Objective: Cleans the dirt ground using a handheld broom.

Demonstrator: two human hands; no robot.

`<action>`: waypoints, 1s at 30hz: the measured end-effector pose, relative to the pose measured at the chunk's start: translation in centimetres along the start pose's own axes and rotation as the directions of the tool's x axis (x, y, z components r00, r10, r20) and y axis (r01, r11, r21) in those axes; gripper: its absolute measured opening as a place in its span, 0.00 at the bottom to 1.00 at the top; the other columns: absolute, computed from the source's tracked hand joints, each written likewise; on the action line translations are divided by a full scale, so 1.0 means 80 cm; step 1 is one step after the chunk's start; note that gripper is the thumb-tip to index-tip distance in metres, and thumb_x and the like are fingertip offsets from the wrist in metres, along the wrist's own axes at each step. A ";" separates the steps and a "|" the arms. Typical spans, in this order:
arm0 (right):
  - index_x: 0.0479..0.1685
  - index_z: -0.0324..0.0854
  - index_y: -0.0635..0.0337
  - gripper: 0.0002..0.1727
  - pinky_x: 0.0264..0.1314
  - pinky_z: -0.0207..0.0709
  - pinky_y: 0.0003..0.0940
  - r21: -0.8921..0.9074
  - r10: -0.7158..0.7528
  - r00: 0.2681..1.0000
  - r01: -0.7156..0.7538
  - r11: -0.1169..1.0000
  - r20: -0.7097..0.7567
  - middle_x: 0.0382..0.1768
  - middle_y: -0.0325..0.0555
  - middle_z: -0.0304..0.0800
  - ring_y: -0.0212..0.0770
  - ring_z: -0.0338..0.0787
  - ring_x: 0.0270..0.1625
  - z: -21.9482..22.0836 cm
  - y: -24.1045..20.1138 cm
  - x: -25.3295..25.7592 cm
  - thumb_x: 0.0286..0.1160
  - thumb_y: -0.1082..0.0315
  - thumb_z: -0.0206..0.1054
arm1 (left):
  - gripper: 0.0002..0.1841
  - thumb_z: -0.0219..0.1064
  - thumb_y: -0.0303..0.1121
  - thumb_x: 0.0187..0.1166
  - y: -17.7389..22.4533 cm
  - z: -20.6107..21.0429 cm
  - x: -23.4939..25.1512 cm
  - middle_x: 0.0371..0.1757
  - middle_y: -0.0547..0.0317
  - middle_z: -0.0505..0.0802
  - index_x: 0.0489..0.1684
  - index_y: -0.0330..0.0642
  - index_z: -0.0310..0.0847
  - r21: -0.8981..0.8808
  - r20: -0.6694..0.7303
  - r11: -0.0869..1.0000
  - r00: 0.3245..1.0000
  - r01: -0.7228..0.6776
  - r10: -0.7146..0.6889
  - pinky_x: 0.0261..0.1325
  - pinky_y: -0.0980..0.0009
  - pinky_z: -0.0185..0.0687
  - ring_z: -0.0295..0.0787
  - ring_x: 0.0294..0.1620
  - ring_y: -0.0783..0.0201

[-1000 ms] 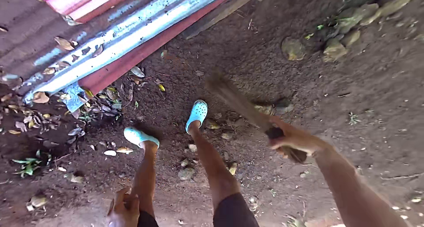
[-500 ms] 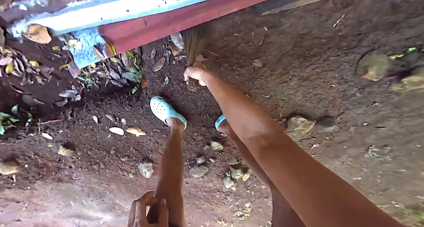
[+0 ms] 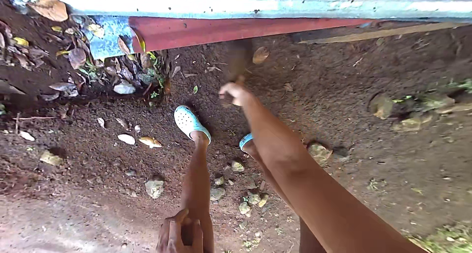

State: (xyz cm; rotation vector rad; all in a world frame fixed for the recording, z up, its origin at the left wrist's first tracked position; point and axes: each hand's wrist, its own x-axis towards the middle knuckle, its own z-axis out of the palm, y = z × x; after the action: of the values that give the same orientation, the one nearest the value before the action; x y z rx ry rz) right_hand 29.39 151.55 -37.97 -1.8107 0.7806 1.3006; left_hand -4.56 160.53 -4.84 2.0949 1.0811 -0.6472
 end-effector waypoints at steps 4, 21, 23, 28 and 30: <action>0.88 0.47 0.46 0.61 0.34 0.89 0.52 -0.193 0.002 0.933 0.073 0.978 0.360 0.55 0.59 0.85 0.53 0.92 0.37 0.167 0.009 -0.005 0.41 0.78 0.75 | 0.21 0.74 0.42 0.67 -0.012 -0.004 0.000 0.37 0.59 0.93 0.52 0.35 0.86 -0.027 0.003 0.999 0.999 0.033 -0.033 0.50 0.68 0.88 0.90 0.42 0.67; 0.73 0.68 0.52 0.33 0.32 0.86 0.41 -0.289 0.090 0.995 -0.100 0.952 -0.048 0.35 0.48 0.87 0.42 0.87 0.29 -0.111 -0.031 0.044 0.63 0.70 0.71 | 0.20 0.73 0.43 0.68 -0.039 -0.014 0.011 0.38 0.60 0.93 0.51 0.39 0.87 -0.125 0.039 0.992 0.999 0.031 -0.026 0.51 0.66 0.87 0.90 0.44 0.66; 0.87 0.53 0.34 0.48 0.27 0.84 0.42 -0.441 0.149 0.979 -0.074 0.894 0.139 0.38 0.50 0.85 0.44 0.84 0.24 -0.107 -0.027 -0.002 0.63 0.72 0.70 | 0.19 0.71 0.44 0.68 -0.041 -0.013 0.011 0.39 0.62 0.93 0.51 0.40 0.87 -0.110 0.036 0.994 0.999 0.015 -0.011 0.50 0.67 0.86 0.89 0.44 0.67; 0.94 0.35 0.22 0.62 0.21 0.83 0.43 -0.461 0.228 0.950 -0.108 0.881 0.214 0.35 0.53 0.83 0.44 0.81 0.18 -0.173 0.001 -0.201 0.61 0.75 0.73 | 0.21 0.68 0.47 0.69 -0.036 -0.005 0.008 0.39 0.64 0.93 0.52 0.43 0.88 -0.101 0.021 0.995 0.999 -0.024 0.026 0.50 0.66 0.87 0.89 0.44 0.67; 0.95 0.35 0.32 0.60 0.24 0.86 0.44 -0.317 0.201 0.979 -0.198 0.927 -0.023 0.39 0.56 0.83 0.46 0.85 0.22 -0.170 0.026 -0.224 0.64 0.77 0.72 | 0.20 0.67 0.48 0.68 -0.033 -0.003 0.009 0.38 0.64 0.93 0.51 0.45 0.88 -0.086 -0.011 0.995 0.999 -0.047 0.046 0.50 0.66 0.86 0.89 0.44 0.66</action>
State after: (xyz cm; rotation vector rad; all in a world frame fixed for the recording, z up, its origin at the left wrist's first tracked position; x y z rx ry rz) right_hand 29.05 139.70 -18.70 -2.0142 0.8021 1.6455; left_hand -6.32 162.17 -6.09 2.0445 1.0440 -0.5588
